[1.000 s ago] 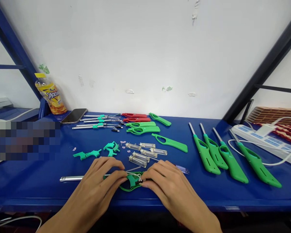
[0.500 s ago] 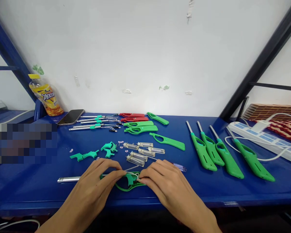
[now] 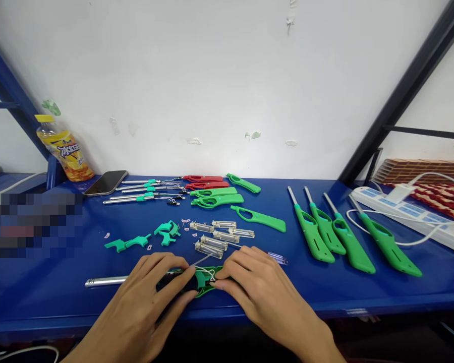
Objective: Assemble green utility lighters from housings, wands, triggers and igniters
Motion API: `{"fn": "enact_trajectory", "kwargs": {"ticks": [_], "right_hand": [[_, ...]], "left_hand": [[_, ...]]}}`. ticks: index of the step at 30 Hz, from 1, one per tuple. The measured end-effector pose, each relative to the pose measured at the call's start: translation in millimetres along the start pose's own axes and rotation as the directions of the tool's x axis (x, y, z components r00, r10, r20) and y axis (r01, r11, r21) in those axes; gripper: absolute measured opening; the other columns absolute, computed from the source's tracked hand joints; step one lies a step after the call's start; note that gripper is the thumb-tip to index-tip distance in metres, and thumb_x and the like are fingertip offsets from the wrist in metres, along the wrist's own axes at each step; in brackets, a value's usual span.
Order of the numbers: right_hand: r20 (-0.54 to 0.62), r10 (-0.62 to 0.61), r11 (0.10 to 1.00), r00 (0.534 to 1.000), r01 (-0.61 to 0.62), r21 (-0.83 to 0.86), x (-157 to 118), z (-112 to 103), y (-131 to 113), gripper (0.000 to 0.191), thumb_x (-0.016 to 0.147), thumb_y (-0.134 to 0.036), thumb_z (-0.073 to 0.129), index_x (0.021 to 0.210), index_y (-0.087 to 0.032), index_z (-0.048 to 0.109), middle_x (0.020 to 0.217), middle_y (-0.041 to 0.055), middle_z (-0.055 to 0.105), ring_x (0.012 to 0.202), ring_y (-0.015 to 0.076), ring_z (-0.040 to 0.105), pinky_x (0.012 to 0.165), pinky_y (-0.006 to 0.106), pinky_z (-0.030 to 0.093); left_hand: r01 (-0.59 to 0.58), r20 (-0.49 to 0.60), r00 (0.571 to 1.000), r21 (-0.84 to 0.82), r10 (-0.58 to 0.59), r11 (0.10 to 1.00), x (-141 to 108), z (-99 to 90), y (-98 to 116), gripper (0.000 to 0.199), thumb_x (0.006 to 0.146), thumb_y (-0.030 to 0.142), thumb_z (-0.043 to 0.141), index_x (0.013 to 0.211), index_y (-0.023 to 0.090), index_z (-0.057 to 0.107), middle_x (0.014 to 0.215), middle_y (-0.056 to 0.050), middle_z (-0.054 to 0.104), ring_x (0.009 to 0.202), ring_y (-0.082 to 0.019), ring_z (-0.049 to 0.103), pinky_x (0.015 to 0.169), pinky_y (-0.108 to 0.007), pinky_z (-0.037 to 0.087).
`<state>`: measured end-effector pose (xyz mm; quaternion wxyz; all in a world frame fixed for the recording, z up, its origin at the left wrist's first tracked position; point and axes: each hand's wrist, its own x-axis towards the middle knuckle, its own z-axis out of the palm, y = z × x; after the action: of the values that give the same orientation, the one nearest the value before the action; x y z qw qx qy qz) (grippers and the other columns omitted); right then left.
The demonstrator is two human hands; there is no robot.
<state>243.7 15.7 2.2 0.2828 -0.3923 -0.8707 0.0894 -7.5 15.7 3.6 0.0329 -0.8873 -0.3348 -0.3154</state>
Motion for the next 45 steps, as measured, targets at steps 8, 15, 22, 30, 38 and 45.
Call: {"fn": "enact_trajectory", "kwargs": {"ticks": [8,15,22,30,38,45], "right_hand": [[-0.011,-0.027,0.999,1.000,0.027,-0.022,0,-1,-2,0.010,0.109,-0.027,0.063,0.099,-0.023,0.064,0.096,-0.0004,0.071,0.085,0.0186,0.061,0.080,0.036,0.042],[-0.068,-0.085,0.996,0.994,0.083,-0.037,-3,1,-4,0.010,0.108,-0.023,0.063,0.098,-0.022,0.066,0.093,-0.0002,0.072,0.083,0.0170,0.063,0.079,0.034,0.043],[-0.061,-0.038,0.994,0.997,0.032,-0.100,-2,4,-5,0.015,0.109,-0.027,0.060,0.095,-0.022,0.060,0.088,-0.0005,0.066,0.079,0.0182,0.059,0.076,0.034,0.042],[0.024,0.022,0.995,0.999,-0.020,-0.098,1,6,-5,0.021,0.113,-0.032,0.051,0.094,-0.023,0.053,0.090,0.0002,0.064,0.081,0.0200,0.057,0.074,0.034,0.039],[-0.007,0.040,0.993,0.999,-0.040,-0.109,-2,9,-5,0.025,0.116,-0.036,0.044,0.095,-0.024,0.051,0.089,0.0002,0.065,0.080,0.0196,0.061,0.073,0.033,0.041],[0.024,0.038,0.994,0.999,-0.035,-0.102,0,7,-8,0.020,0.112,-0.031,0.055,0.093,-0.024,0.054,0.089,-0.0007,0.064,0.081,0.0201,0.059,0.074,0.034,0.042]], "left_hand": [[0.022,-0.070,0.997,-0.034,-0.024,0.999,-3,7.9,0,0.018,0.106,0.012,0.056,0.117,0.016,0.069,0.104,-0.010,0.066,0.099,-0.030,0.058,0.081,-0.048,0.056],[0.024,-0.059,0.998,-0.072,-0.028,0.997,-6,11.4,-3,0.022,0.104,0.009,0.056,0.120,0.016,0.069,0.107,-0.011,0.066,0.097,-0.028,0.059,0.078,-0.044,0.057],[0.022,-0.070,0.997,-0.082,-0.028,0.996,-7,12.3,-5,0.026,0.104,0.010,0.056,0.126,0.017,0.067,0.110,-0.011,0.067,0.095,-0.026,0.061,0.078,-0.042,0.057],[0.038,-0.035,0.998,-0.116,-0.042,0.993,-6,12.8,-6,0.026,0.106,0.011,0.052,0.123,0.019,0.070,0.105,-0.008,0.068,0.090,-0.023,0.063,0.079,-0.039,0.056],[0.065,-0.023,0.997,-0.192,-0.070,0.979,-5,13.2,-5,0.025,0.106,0.011,0.055,0.124,0.021,0.069,0.104,-0.006,0.069,0.092,-0.024,0.063,0.079,-0.040,0.055],[0.085,-0.033,0.995,-0.189,-0.093,0.978,-7,17.6,-7,0.023,0.106,0.012,0.058,0.124,0.022,0.069,0.103,-0.005,0.069,0.093,-0.024,0.063,0.081,-0.041,0.055]]}}
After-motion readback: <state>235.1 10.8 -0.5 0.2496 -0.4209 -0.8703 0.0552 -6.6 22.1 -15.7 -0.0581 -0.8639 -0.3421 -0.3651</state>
